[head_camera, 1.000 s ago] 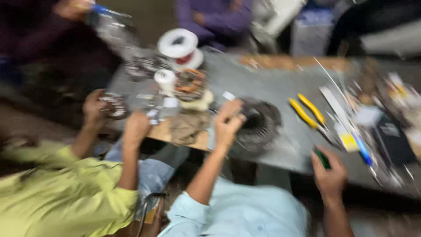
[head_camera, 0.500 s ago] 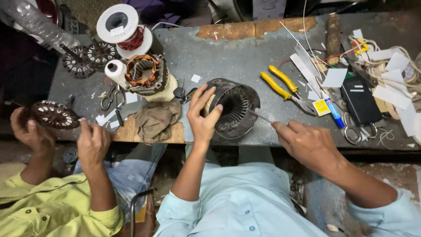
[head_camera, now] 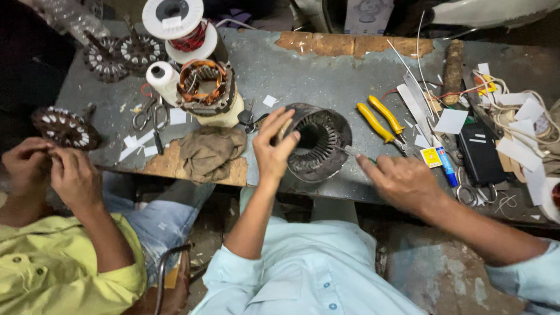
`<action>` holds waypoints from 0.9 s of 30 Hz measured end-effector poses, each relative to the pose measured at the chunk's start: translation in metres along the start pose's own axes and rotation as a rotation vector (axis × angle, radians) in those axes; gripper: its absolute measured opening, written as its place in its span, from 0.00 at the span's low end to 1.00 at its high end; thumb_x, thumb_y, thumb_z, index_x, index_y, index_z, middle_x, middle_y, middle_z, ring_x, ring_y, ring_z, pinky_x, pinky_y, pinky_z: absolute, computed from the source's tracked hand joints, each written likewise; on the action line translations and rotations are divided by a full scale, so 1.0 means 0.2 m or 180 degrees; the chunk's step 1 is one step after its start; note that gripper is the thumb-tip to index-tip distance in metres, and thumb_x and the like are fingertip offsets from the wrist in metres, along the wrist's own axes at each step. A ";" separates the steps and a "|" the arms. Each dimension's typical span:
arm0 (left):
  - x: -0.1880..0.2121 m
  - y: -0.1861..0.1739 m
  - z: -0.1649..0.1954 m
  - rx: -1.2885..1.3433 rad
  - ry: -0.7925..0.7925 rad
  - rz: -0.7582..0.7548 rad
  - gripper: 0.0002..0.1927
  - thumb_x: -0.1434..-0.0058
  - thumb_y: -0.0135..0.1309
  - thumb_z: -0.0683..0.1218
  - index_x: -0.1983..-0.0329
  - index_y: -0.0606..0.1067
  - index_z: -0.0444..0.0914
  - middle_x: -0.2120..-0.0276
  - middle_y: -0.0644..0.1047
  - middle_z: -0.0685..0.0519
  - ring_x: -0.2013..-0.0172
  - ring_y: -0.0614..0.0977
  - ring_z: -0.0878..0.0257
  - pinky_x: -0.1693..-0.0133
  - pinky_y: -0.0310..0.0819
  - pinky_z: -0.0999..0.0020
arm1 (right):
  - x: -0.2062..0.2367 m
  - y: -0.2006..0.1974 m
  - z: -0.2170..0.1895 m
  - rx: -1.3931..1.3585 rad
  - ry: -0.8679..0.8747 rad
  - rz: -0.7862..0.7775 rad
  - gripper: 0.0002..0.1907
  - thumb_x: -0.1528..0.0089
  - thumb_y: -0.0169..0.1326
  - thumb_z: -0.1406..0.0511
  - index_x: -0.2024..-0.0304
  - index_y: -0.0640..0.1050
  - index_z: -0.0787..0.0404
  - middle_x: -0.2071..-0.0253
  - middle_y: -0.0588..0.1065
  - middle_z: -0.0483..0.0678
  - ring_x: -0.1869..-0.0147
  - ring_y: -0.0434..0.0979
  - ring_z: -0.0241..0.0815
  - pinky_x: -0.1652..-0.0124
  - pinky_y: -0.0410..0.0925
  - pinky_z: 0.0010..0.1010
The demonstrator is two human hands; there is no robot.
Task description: The person uses a screwdriver to scrape and clean the interior slots of a cylindrical motor stator. They then use pliers to adjust the stator and wipe the work area with a cloth. The task is performed at a cluttered workbench with various tools and motor parts visible.
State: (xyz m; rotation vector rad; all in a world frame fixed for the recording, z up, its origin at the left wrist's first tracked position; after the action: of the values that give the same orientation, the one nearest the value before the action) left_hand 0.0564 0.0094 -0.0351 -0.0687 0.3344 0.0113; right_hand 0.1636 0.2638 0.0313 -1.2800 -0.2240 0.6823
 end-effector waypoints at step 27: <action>-0.01 0.05 0.05 -0.0307 0.0229 0.0042 0.25 0.52 0.65 0.47 0.48 0.82 0.43 0.42 0.79 0.46 0.42 0.79 0.51 0.39 0.70 0.60 | -0.09 0.13 -0.02 0.0302 -0.0338 0.0223 0.21 0.42 0.54 0.64 0.45 0.79 0.53 0.75 0.69 0.42 0.74 0.72 0.39 0.75 0.66 0.32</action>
State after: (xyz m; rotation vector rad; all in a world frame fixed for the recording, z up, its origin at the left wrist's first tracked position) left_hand 0.0567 0.0197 -0.0262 -0.1627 0.4061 0.0381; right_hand 0.1434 0.2539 0.0098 -1.1666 -0.2319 0.8127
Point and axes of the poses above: each hand's wrist, its own x-axis away from the middle knuckle, its own y-axis out of the palm, z = x × y, the point moved 1 cm from there along -x, towards the middle knuckle
